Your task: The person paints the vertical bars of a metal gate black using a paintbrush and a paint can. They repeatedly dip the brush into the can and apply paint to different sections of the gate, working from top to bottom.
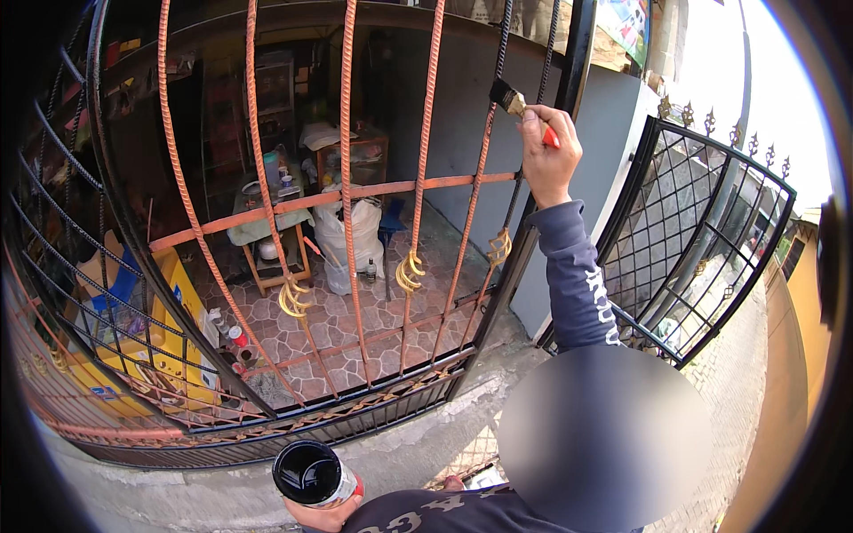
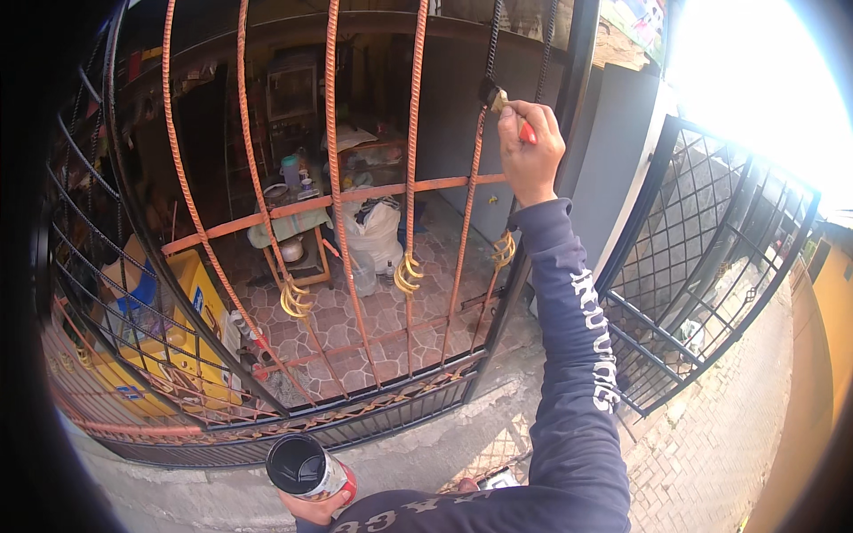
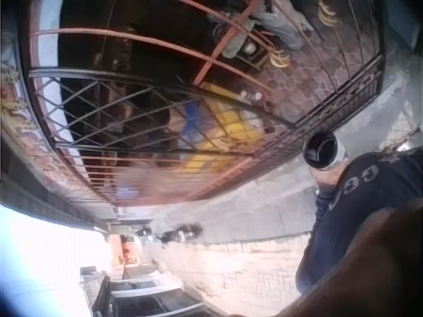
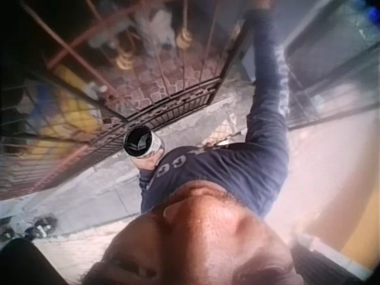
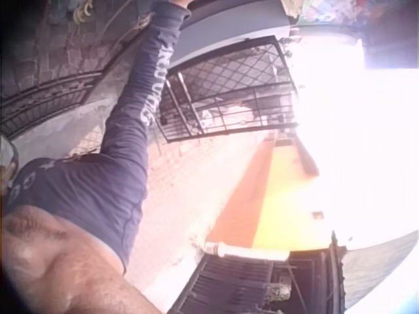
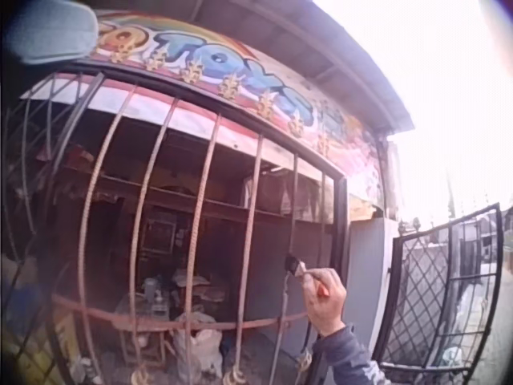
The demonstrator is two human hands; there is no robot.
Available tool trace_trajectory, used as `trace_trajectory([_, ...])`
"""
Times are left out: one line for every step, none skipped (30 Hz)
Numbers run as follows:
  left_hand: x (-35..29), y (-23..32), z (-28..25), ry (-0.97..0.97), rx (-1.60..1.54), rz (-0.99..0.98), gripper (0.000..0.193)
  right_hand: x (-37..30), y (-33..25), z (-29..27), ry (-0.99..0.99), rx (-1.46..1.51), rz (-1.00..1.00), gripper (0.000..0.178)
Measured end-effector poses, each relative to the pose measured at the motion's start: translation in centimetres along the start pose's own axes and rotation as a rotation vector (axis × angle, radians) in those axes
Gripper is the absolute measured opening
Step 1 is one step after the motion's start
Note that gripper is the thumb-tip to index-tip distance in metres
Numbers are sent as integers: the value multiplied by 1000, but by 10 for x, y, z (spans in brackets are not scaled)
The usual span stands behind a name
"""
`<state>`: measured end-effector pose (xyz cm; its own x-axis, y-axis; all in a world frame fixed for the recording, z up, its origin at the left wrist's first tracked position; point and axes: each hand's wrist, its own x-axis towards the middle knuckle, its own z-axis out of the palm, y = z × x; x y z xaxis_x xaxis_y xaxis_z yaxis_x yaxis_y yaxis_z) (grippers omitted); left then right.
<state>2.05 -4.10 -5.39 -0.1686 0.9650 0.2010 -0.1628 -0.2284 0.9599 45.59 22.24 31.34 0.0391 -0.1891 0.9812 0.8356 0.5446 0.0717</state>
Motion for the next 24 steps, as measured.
trace_trajectory([-1,1,1,8,49,-6,107,2,0,-1,-114,0,-74,10])
trace_trajectory([-1,2,1,1,93,30,107,4,-1,1,-158,-9,-53,10])
trace_trajectory([-1,2,2,-8,141,63,106,6,0,1,-31,-72,41,10])
trace_trajectory([-2,2,2,-14,187,100,105,7,0,3,59,-151,144,10])
trace_trajectory([-2,3,3,-39,158,86,105,6,1,3,171,-169,144,10])
trace_trajectory([-2,2,5,-34,141,70,106,6,2,4,96,-72,127,10])
trace_trajectory([-3,2,6,-30,126,51,106,2,3,5,78,16,132,10])
trace_trajectory([-5,2,8,-30,114,30,107,-1,4,5,49,112,133,10])
trace_trajectory([-7,2,12,8,96,49,106,-4,6,6,-79,129,79,10])
trace_trajectory([-7,2,13,-21,129,67,106,-8,8,3,-150,71,45,10])
trace_trajectory([-7,2,17,-47,162,86,105,-10,10,1,-45,55,176,10])
trace_trajectory([-8,3,19,-71,195,105,104,-12,12,0,26,44,345,11])
trace_trajectory([-9,2,24,-43,176,109,104,-15,11,-4,108,2,316,12])
trace_trajectory([-9,1,30,-15,154,116,104,-18,10,-4,167,-45,307,11])
trace_trajectory([-12,0,36,10,137,119,104,-23,7,-4,144,-84,250,11])
trace_trajectory([-14,-1,43,34,121,122,104,-27,2,-1,150,-129,242,11])
trace_trajectory([-17,-2,50,56,105,124,103,-31,-5,9,123,-128,159,12])
trace_trajectory([-19,-3,55,74,93,126,103,-38,-14,19,-1,-75,162,12])
trace_trajectory([-20,-2,60,92,82,128,103,-44,-23,30,-138,-62,130,14])
trace_trajectory([-20,-2,64,58,83,103,103,-49,-31,39,-163,-70,91,17])
trace_trajectory([-19,-2,67,24,84,79,102,-53,-36,44,-181,112,152,17])
trace_trajectory([-19,-2,71,-8,82,55,102,-56,-41,49,-177,129,170,18])
trace_trajectory([-20,-3,74,13,83,85,102,-56,-40,47,-134,126,157,17])
trace_trajectory([-22,-4,76,16,88,97,101,-55,-38,44,-81,120,135,16])
